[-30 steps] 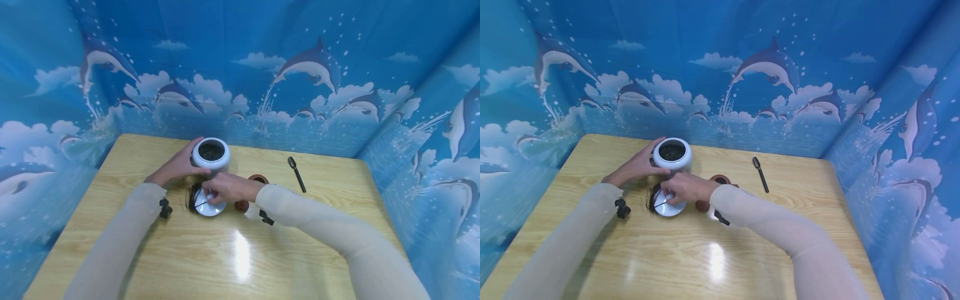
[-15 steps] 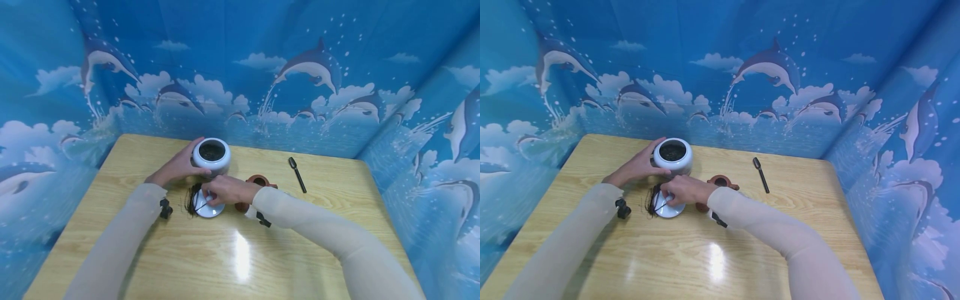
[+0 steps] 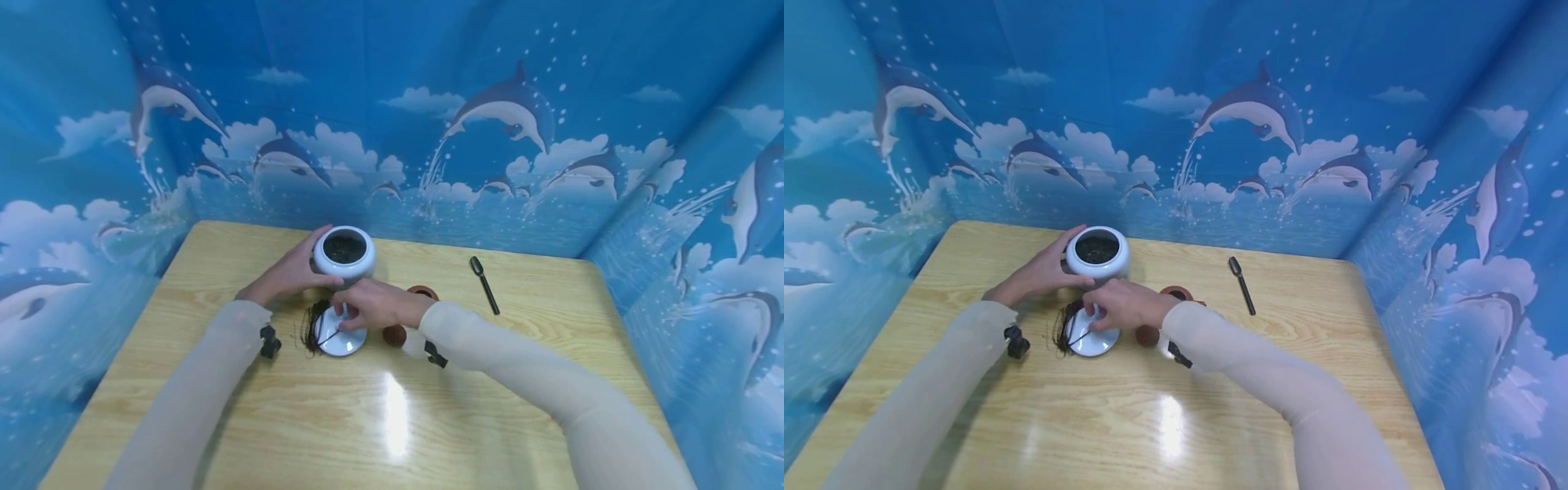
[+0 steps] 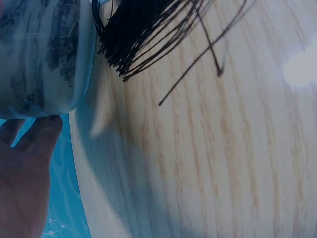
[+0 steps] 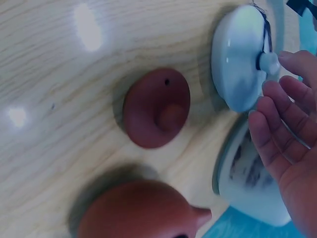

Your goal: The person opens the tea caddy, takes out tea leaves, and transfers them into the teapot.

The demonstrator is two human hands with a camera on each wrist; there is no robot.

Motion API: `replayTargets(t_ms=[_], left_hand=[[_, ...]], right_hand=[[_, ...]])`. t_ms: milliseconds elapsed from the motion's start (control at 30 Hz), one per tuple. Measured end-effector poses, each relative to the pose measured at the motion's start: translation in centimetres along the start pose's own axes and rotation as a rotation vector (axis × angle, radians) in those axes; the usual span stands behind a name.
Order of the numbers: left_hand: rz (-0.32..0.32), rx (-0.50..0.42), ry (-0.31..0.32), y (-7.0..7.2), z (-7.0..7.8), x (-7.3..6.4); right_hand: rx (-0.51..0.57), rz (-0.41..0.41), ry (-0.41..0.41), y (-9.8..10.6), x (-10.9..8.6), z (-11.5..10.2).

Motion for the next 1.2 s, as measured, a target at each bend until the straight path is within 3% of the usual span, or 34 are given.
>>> replayTargets(t_ms=[533, 800, 1200], left_hand=[[0.006, 0.014, 0.021, 0.0, 0.2, 0.0], [-0.002, 0.008, 0.023, 0.0, 0.1, 0.3], [0.007, 0.016, 0.025, 0.0, 0.1, 0.1]], right_hand=[[0.062, 0.137, -0.127, 3.9, -4.9, 2.5], [0.106, 0.203, -0.232, 5.7, -7.9, 4.4], [0.128, 0.323, -0.377, 6.0, -13.2, 8.9]])
Point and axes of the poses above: each hand's wrist, its own x-axis towards the middle knuckle, its own y-axis out of the back of the hand, z = x × y, the point moved 1 cm from there along x, towards the middle knuckle, and after that the axes turned 1 degree about z, right-handed, at the moved point
